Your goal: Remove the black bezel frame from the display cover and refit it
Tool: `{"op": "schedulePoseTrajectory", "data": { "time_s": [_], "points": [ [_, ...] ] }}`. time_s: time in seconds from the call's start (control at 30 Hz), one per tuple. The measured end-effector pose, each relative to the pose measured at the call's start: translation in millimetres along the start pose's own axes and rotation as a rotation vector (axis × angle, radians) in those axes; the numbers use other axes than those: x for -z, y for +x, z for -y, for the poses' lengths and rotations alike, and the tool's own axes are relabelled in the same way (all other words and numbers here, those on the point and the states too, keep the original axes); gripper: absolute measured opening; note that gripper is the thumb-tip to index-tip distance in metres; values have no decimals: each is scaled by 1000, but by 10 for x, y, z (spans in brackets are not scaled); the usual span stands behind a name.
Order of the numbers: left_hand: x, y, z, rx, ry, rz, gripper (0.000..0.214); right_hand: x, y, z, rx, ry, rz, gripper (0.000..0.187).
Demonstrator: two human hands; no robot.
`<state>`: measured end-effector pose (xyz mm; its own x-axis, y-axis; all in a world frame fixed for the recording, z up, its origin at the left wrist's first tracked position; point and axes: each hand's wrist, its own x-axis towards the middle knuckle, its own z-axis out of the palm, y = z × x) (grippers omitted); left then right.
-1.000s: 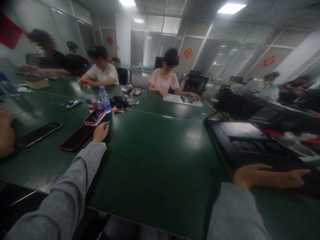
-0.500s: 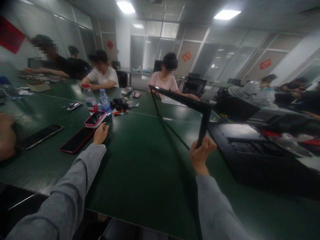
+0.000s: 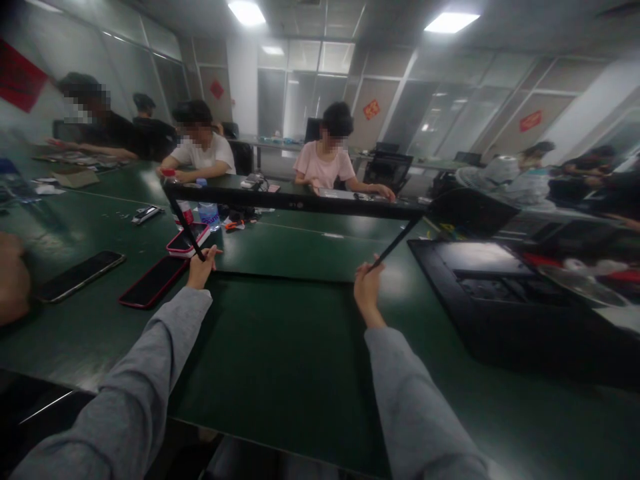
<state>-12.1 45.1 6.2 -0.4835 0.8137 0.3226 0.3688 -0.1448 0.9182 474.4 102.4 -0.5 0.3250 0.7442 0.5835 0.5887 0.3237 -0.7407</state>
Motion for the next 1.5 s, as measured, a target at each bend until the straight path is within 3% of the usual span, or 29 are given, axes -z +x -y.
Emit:
{"op": "schedulePoseTrajectory", "data": {
  "time_s": [0.17,0.3,0.57,0.7,0.83,1.5],
  "points": [
    [-25,45,70,11,84,36,54,-65,115,-340,-45,-49,133,44],
    [-77,85,127,47,85,38,53,-63,122,-423,-87,-53,220,43],
    [-118,34,67,61,143,38,54,-30,99,-351,-146,-76,239,47],
    [-92,0,45,-19,470,53,44,-3,92,-384,-216,-141,198,41],
    [-95,-19,28,-8,737,109,43,26,80,-406,-253,-273,197,37],
    [-117,-10,134,-90,853,103,46,79,61,-380,-162,-461,162,43]
  ]
}}
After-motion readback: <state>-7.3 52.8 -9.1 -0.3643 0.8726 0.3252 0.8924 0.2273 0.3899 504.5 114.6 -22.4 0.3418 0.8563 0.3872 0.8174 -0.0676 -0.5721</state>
